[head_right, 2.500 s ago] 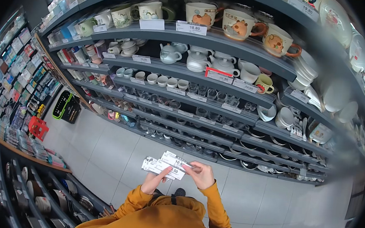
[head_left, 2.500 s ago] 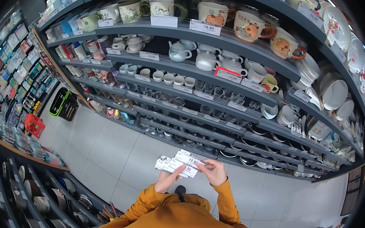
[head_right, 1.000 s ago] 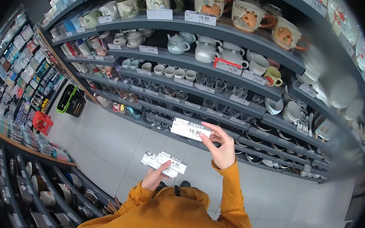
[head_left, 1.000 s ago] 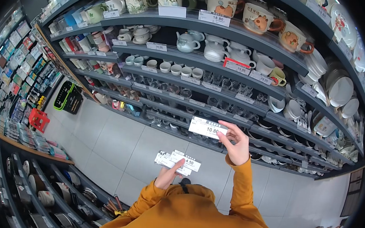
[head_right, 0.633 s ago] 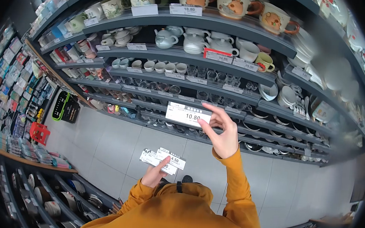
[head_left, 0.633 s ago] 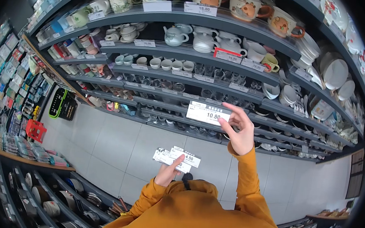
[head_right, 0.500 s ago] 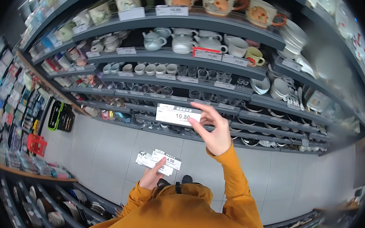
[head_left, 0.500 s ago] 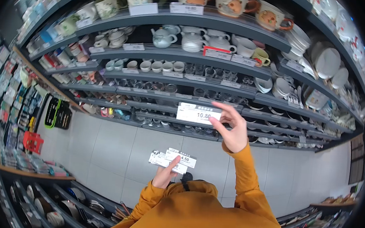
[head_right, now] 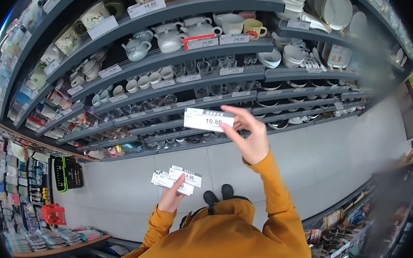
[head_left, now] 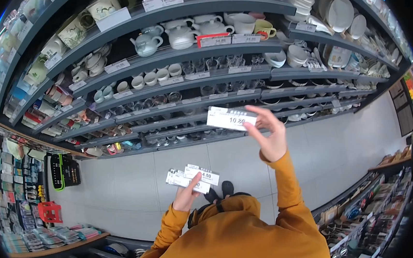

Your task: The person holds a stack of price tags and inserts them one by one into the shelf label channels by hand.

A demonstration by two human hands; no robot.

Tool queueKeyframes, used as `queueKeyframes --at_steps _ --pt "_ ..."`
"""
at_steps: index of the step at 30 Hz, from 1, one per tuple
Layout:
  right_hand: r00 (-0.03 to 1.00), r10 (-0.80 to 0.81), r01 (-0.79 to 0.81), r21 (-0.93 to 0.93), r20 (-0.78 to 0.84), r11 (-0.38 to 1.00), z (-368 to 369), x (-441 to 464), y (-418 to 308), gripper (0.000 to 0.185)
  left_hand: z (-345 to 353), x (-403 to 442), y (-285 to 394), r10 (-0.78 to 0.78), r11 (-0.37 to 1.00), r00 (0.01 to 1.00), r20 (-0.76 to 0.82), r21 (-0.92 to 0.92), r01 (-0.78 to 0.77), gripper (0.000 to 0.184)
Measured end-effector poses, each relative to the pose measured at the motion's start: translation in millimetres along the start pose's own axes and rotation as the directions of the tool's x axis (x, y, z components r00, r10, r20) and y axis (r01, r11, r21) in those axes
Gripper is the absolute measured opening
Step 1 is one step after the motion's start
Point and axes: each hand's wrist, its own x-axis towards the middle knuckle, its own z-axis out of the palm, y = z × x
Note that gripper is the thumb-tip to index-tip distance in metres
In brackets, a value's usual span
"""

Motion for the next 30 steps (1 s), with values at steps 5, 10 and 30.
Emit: queueKeyframes --at_steps 5,10,30 --pt "1.0 -0.017 0.016 -0.045 -0.026 0.999 15.2 -3.9 -16.7 0.038 -24.9 0.0 17.5 0.061 0.998 0.998 0.034 0.003 -0.061 0.011" --pt "1.0 -0.017 0.017 -0.07 0.003 0.997 31.3 -7.5 -27.7 0.039 -43.3 -2.6 10.9 0.009 0.999 0.999 0.039 -0.037 -0.007 0.011" --pt "0.999 -0.009 0.013 -0.068 0.053 0.998 38.4 -3.2 -36.1 0.039 -65.2 -3.4 3.4 0.092 0.996 0.995 0.047 -0.022 -0.091 0.014"
